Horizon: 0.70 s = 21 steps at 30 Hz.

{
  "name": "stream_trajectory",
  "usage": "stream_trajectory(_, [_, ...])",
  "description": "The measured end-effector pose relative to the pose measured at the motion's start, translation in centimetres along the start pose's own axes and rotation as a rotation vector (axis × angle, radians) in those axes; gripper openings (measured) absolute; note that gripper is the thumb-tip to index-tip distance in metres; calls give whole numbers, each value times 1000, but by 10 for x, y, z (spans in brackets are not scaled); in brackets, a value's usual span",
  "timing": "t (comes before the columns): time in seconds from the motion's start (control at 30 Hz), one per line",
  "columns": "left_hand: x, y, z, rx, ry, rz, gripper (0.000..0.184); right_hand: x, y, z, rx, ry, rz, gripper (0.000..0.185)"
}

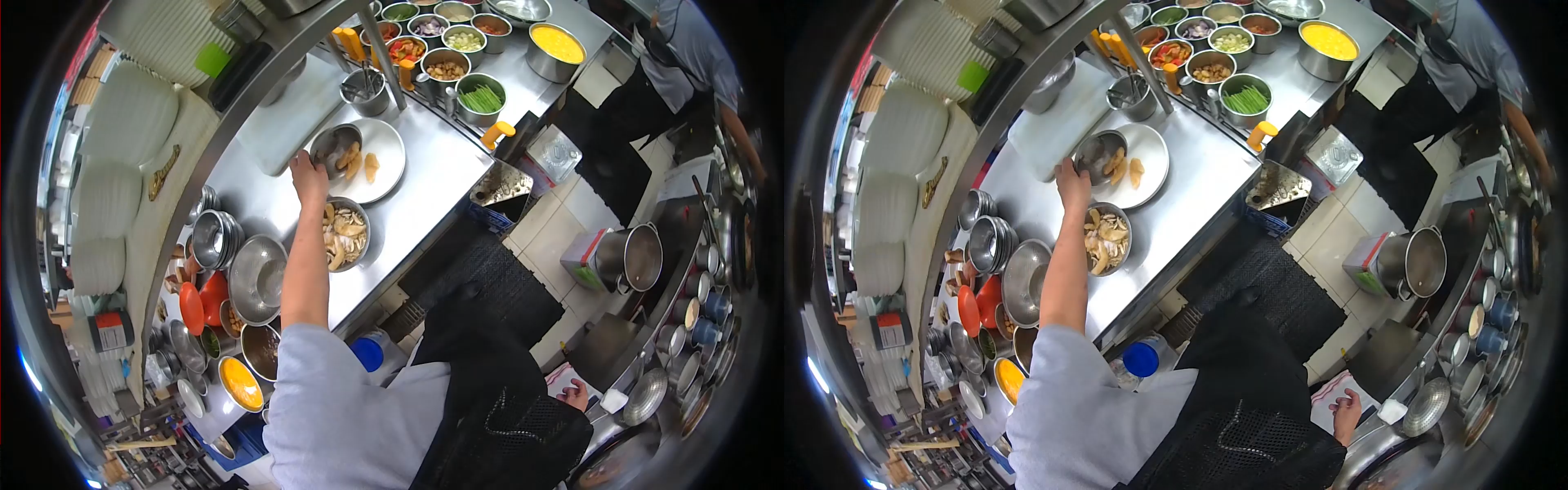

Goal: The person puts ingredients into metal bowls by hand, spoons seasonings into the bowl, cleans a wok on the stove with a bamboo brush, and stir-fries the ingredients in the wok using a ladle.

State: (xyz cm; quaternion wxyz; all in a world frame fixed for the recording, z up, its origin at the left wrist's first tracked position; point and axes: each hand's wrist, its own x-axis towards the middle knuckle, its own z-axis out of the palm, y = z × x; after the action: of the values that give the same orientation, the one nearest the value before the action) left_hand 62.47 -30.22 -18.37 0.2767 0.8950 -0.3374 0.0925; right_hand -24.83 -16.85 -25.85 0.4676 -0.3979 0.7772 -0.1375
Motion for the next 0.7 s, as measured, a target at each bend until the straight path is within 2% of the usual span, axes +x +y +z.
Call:
stream_trajectory(0.13, [0, 29, -15, -42, -2, 47, 28, -5, 16, -2, 32, -12, 26, 32])
stream_trajectory(0.23, [2, 22, -20, -16, 14, 128, 24, -6, 26, 3, 28, 18, 40, 32])
stream_trajectory(0.3, [11, -21, -20, 134, 279, 89, 26, -4, 29, 1, 0, 53, -10, 31])
stream_trajectory(0.37, [19, -88, -18, 258, 379, -126, 35, -4, 32, -2, 6, 79, -14, 31])
stream_trajectory(0.4, [21, -118, -20, 184, 386, -331, 42, -4, 31, -3, 25, 96, -4, 31])
stream_trajectory(0.47, [13, -158, -24, -664, 360, -756, 55, -6, 32, 0, 57, 121, 10, 30])
stream_trajectory(0.5, [6, -171, -26, -912, 357, -840, 62, -7, 31, -1, 42, 108, 24, 30])
stream_trajectory(0.53, [-1, -159, -39, -981, 323, -984, 63, -9, 30, -1, 21, 92, 38, 30])
stream_trajectory(0.63, [-7, -101, -75, -820, 257, -1217, 65, -10, 27, -1, 31, 38, 48, 29])
stream_trajectory(0.7, [-15, -49, -92, -641, 277, -1210, 66, -12, 27, -2, 51, 63, 34, 27])
